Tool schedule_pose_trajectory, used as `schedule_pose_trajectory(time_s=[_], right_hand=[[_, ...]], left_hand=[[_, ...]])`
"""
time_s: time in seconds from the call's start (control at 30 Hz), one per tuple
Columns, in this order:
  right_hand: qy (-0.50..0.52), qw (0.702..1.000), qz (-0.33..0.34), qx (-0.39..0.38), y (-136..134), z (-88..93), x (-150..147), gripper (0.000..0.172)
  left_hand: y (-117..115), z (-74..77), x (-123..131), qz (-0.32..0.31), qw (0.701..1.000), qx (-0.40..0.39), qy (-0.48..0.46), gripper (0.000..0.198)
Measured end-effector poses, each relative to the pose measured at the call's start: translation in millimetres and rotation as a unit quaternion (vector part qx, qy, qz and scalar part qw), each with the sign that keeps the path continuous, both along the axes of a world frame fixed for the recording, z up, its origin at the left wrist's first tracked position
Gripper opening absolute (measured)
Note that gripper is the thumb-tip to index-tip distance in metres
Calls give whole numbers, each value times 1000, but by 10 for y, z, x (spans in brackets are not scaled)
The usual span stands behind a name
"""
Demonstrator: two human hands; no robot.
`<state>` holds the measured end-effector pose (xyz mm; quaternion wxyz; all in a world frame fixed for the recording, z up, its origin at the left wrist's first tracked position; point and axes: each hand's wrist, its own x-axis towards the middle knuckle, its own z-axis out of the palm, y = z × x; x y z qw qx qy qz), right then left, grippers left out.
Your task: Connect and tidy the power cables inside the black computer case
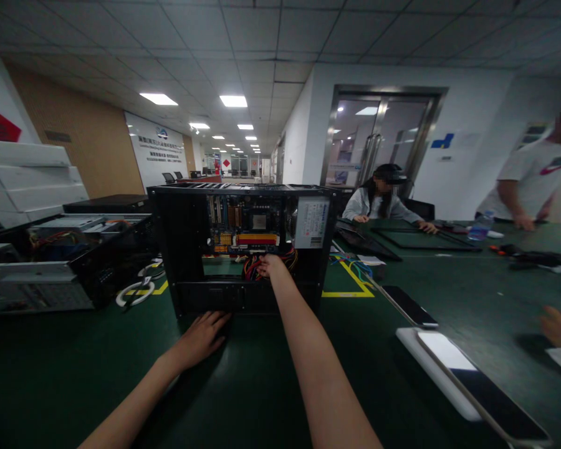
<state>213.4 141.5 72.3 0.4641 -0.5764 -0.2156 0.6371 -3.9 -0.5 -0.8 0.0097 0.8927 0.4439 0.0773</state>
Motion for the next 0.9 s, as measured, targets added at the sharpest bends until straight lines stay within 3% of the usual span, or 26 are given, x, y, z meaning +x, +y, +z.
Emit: schedule_pose_trajectory(time_s=[0.27,0.9], right_hand=[[11,1000,-9,20,23,-14,2,13],[21,1000,-1,17,72,-22,21,6]], left_hand=[[-31,64,33,8,1000,-11,10,49],[1,2,11,6,1000,-12,3,49]])
